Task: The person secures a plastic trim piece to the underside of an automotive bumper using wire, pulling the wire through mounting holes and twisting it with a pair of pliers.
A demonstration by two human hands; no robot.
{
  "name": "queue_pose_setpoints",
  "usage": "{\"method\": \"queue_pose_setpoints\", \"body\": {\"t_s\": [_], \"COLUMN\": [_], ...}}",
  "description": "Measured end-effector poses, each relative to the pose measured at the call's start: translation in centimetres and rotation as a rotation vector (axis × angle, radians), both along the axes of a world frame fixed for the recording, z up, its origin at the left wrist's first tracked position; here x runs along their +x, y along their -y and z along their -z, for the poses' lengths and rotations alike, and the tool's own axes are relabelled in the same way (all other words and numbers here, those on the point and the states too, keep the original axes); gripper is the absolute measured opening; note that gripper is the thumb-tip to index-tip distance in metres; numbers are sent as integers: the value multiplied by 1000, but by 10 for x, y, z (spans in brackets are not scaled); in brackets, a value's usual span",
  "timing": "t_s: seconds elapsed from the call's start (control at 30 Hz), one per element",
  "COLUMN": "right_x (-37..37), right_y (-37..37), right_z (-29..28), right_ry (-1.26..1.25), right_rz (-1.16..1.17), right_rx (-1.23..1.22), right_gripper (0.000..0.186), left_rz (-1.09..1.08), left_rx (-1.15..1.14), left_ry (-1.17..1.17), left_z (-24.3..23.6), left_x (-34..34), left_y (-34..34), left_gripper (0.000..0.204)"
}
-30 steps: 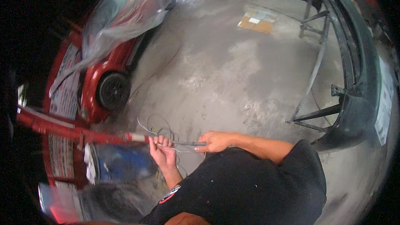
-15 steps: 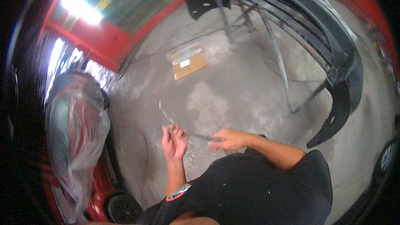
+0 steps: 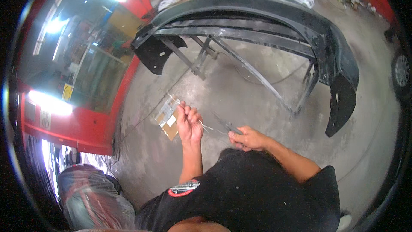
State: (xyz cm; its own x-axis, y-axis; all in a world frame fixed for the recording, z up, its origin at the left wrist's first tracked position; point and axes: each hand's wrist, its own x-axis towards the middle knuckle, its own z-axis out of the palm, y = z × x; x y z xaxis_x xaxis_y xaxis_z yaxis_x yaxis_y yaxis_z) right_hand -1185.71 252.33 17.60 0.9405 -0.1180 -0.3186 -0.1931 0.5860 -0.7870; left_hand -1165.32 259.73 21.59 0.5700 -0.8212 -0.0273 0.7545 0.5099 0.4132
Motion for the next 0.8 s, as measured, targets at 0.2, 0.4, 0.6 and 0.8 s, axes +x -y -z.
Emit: {"method": "queue_pose_setpoints", "body": {"t_s": [0.2,0.4,0.6,0.8], "right_x": [33,90,131,171], "right_y": [26,39,32,21], "right_z": [17,20,18,18], "right_ry": [-145,-388,-432,-634], "right_rz": [296,842,922,828], "right_rx": [-125,-34,3,-318], "right_gripper": [29,29,28,32], "left_rz": [107,331,483,533], "left_rx": [134,143,174,346], "left_ry": [113,434,594,604], "left_z": [8,-4,8,50], "left_x": [37,45,96,171], "left_y": [76,132,164,170], "left_gripper": [22,24,30,30]}}
